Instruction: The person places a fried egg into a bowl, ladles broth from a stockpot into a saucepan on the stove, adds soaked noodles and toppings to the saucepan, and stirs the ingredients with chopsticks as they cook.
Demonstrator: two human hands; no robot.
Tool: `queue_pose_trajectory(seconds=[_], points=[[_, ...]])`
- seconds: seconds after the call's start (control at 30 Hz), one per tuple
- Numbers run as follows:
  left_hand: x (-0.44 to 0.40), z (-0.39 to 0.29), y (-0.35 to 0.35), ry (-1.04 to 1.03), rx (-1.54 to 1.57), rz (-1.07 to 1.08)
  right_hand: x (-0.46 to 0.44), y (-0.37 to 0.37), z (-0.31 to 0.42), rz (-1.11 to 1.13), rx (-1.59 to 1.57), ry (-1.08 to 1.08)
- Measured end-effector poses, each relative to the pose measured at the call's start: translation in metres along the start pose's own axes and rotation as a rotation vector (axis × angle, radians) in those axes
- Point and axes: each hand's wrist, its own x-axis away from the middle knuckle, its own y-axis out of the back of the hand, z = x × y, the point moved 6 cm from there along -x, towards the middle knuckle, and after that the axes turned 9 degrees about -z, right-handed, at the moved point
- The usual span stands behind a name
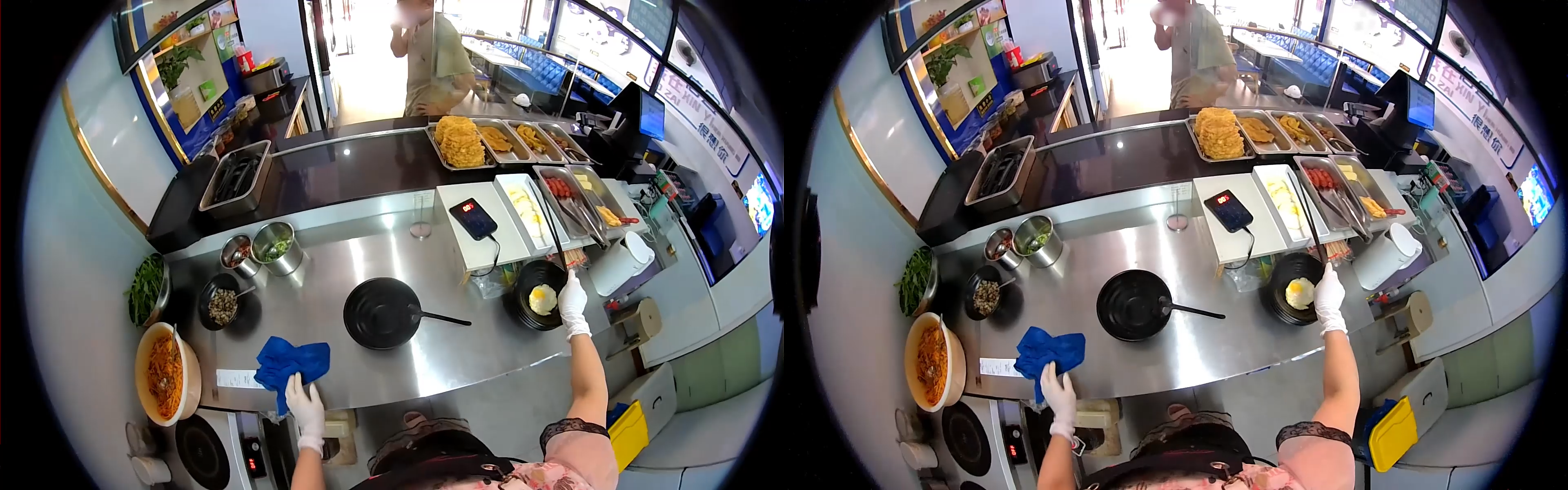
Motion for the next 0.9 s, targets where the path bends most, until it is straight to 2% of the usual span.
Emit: queue_pose_trajectory(seconds=[0.1,0.17,0.2,0.27,0.3,0.33,0.37,0.4,0.43,0.47,0.5,0.53,0.57,0.6,0.63,0.67,0.73,0.8,0.9], points=[[-0.016,-0.001,-0.043,-0.037,-0.135,0.125,0.005,0.007,-0.004,-0.078,-0.039,-0.006],[-0.012,0.005,-0.071,-0.117,-0.414,0.256,0.009,0.009,-0.002,-0.072,-0.106,0.038],[-0.014,0.008,-0.074,-0.117,-0.413,0.256,0.01,0.012,0.002,-0.073,-0.106,0.037],[-0.009,0.016,-0.078,-0.094,-0.375,0.346,0.017,0.033,0.023,-0.222,-0.564,0.083],[-0.008,0.016,-0.077,-0.086,-0.345,0.369,0.026,0.062,0.054,-0.172,-0.798,0.074],[-0.011,0.015,-0.075,-0.071,-0.318,0.389,0.035,0.065,0.077,-0.053,-0.943,0.044],[-0.011,0.016,-0.075,-0.046,-0.285,0.436,0.045,0.055,0.099,0.001,-1.015,0.127],[-0.013,0.013,-0.071,-0.024,-0.264,0.506,0.063,0.064,0.134,0.155,-1.107,0.178],[-0.017,0.003,-0.058,-0.019,-0.243,0.404,0.089,0.102,0.179,0.461,-1.226,0.161],[-0.019,-0.008,-0.045,-0.015,-0.227,0.299,0.115,0.109,0.212,0.695,-1.304,0.158],[-0.023,-0.017,-0.028,0.039,-0.083,0.168,0.144,0.119,0.243,0.911,-1.368,0.167],[-0.024,-0.022,-0.011,0.086,0.054,0.031,0.175,0.137,0.272,1.169,-1.398,0.071],[-0.017,-0.014,-0.008,0.307,0.477,-0.037,0.203,0.147,0.292,1.323,-1.343,0.174],[-0.017,-0.037,0.016,0.581,0.885,0.107,0.237,0.13,0.309,1.486,-1.318,0.287],[-0.013,-0.04,0.033,0.678,1.18,0.117,0.266,0.129,0.322,1.676,-1.242,0.328],[-0.009,-0.043,0.048,0.751,1.482,0.117,0.289,0.139,0.338,1.601,-1.277,0.728],[-0.003,-0.046,0.091,0.671,1.491,-0.027,0.335,0.148,0.35,2.032,-1.036,0.621],[0.015,-0.036,0.124,0.807,1.379,-0.138,0.366,0.158,0.359,2.126,-0.953,0.716],[0.052,-0.013,0.152,0.859,1.484,-0.118,0.406,0.173,0.363,2.323,-0.83,0.873]])
